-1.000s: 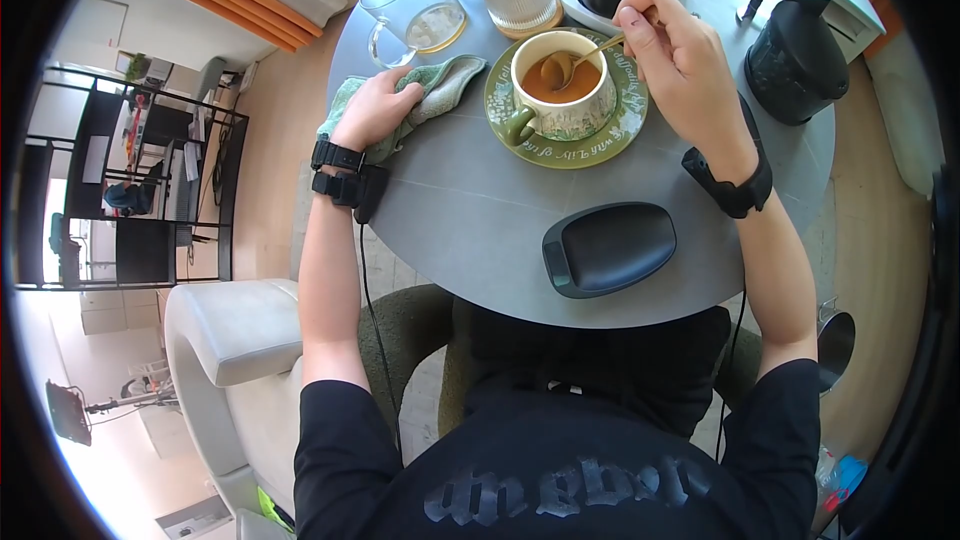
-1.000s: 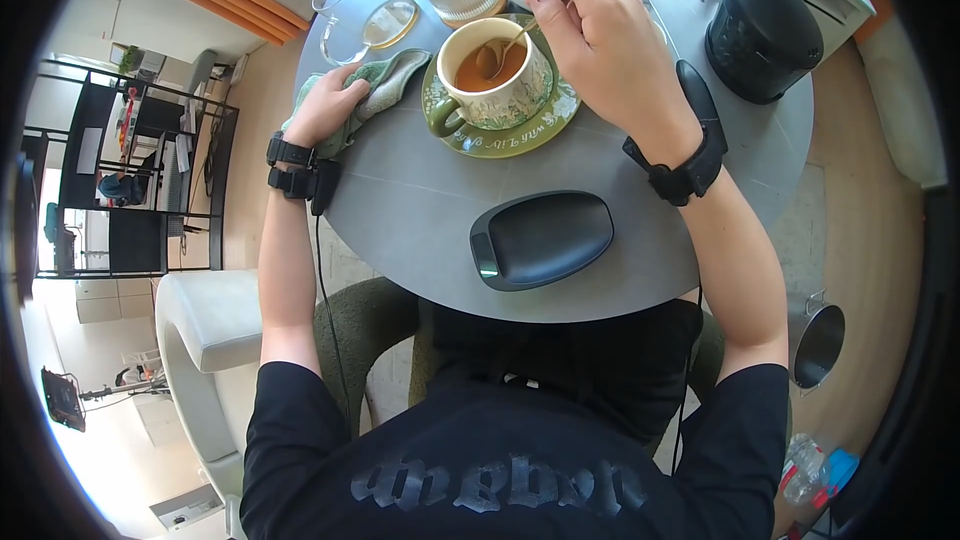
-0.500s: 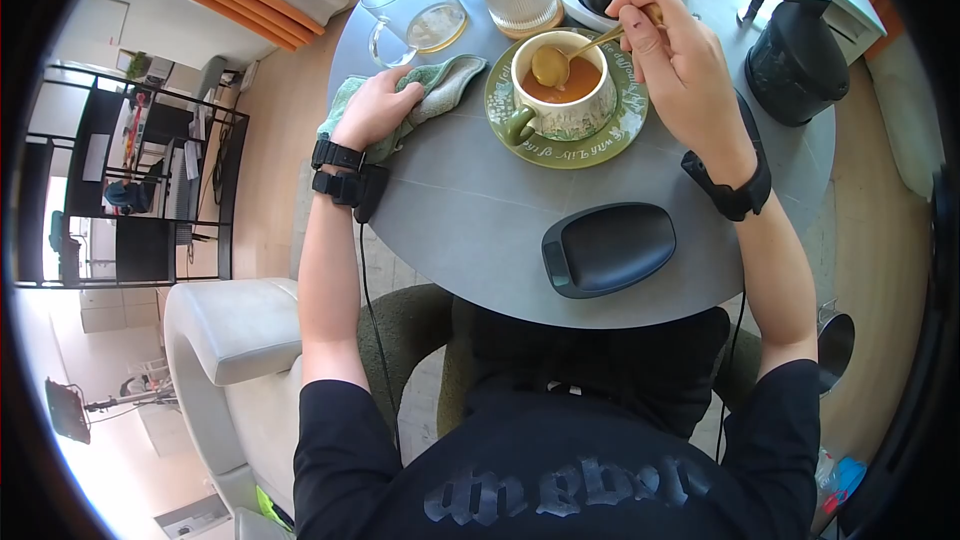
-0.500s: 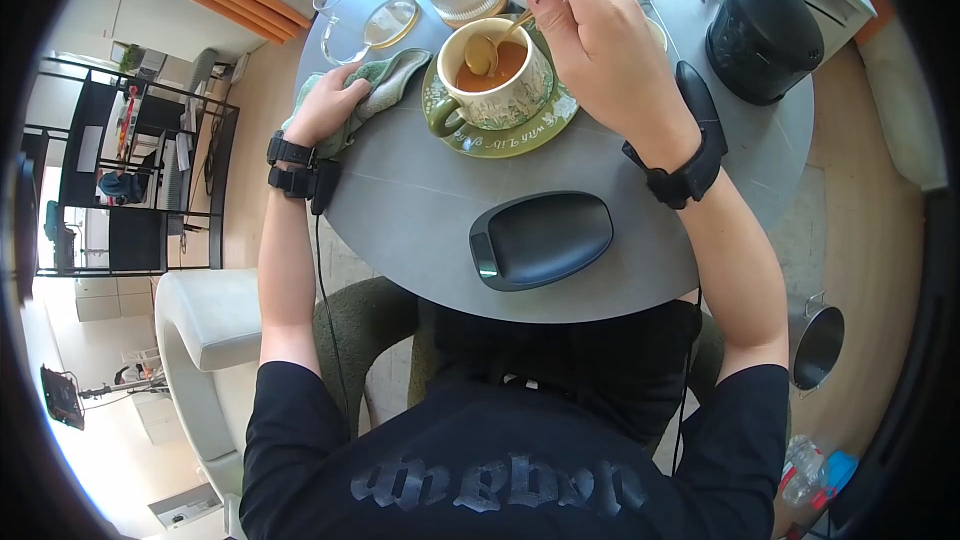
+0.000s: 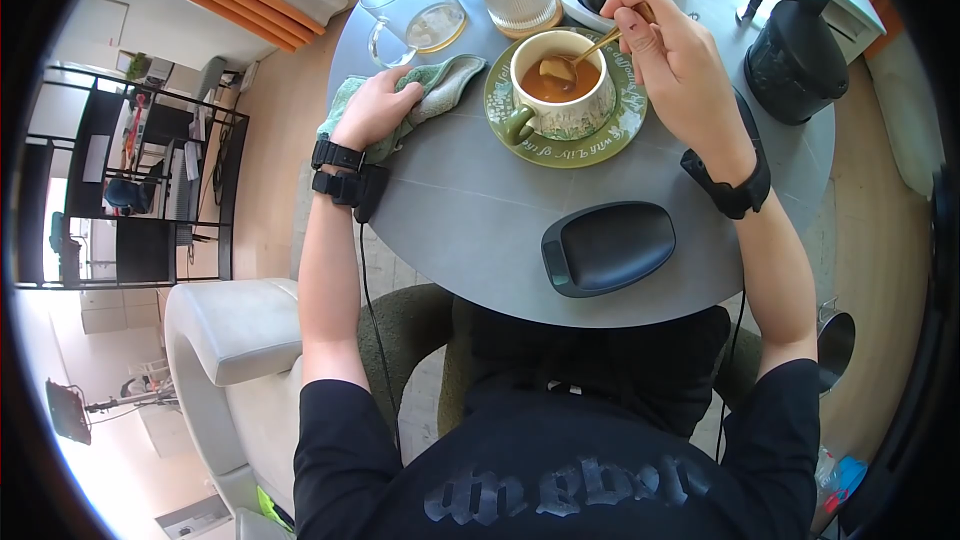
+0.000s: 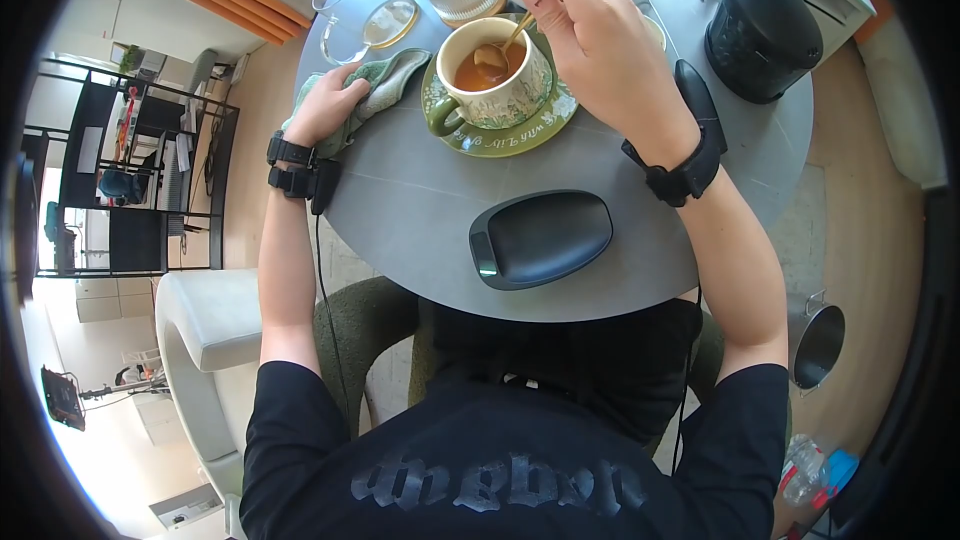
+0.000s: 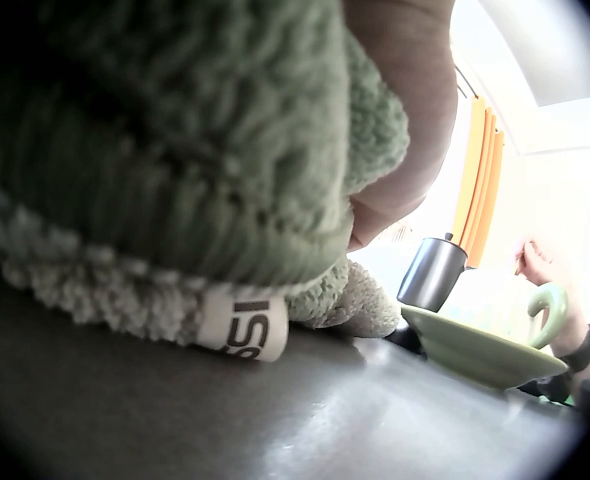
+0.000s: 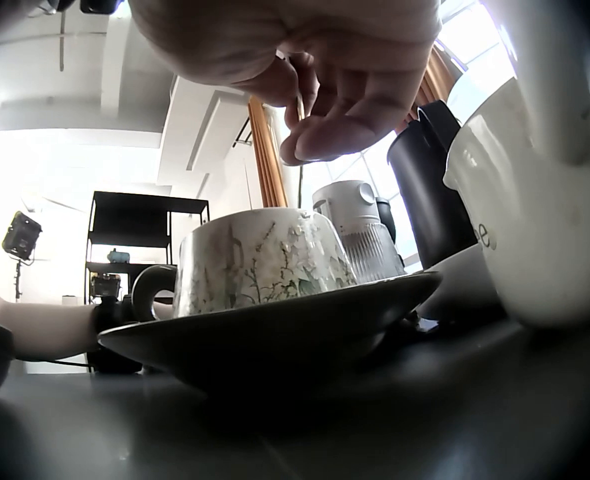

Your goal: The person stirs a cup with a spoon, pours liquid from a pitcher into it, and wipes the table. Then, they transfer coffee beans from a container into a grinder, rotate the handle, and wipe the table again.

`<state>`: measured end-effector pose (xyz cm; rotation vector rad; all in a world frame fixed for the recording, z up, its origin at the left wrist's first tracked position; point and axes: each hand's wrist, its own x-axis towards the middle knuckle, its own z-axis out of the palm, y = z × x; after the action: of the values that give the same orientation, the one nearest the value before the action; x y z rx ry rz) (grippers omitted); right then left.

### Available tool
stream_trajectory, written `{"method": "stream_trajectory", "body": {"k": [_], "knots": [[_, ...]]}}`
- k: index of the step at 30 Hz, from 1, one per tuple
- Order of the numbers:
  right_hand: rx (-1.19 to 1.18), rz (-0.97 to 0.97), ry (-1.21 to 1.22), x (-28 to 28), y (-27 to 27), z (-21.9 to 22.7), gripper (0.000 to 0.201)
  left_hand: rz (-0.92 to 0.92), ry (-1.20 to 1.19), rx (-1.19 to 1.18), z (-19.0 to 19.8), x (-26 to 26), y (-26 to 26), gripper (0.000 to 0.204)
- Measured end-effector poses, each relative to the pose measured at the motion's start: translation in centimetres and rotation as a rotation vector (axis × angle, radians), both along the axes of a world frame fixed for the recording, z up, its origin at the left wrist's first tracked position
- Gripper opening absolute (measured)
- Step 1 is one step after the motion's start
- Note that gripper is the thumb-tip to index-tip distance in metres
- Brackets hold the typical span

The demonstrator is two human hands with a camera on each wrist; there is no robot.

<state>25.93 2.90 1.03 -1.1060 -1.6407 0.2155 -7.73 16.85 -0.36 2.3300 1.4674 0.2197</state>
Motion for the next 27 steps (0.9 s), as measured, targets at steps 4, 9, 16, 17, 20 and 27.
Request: {"method": "stream_trajectory", "body": {"k": [4, 9, 16, 17, 20, 27], "knots": [[-0.063, -0.018, -0.008, -0.1, -0.5, 0.5, 0.014, -0.01, 0.0, 0.049, -0.8, -0.4, 0.3, 0.062], [-0.115, -0.049, -0.022, 0.1, -0.4, 0.2, 0.016, -0.005, 0.006, -0.004, 0.0, 0.0, -0.1, 0.062], [-0.156, -0.083, -0.023, -0.2, -0.5, 0.4, 0.021, -0.009, -0.011, 0.049, -0.7, -0.3, 0.3, 0.058], [-0.169, -0.081, -0.022, -0.3, -0.6, 0.4, 0.021, -0.009, -0.011, 0.048, -0.9, -0.4, 0.3, 0.058], [-0.099, -0.056, -0.004, -0.2, -0.2, -0.5, 0.018, -0.001, -0.002, -0.015, 0.1, 0.2, -0.3, 0.059], [-0.087, 0.002, 0.072, -0.1, -0.1, -0.4, 0.015, -0.008, -0.007, 0.053, -0.8, -0.4, 0.3, 0.06]]}}
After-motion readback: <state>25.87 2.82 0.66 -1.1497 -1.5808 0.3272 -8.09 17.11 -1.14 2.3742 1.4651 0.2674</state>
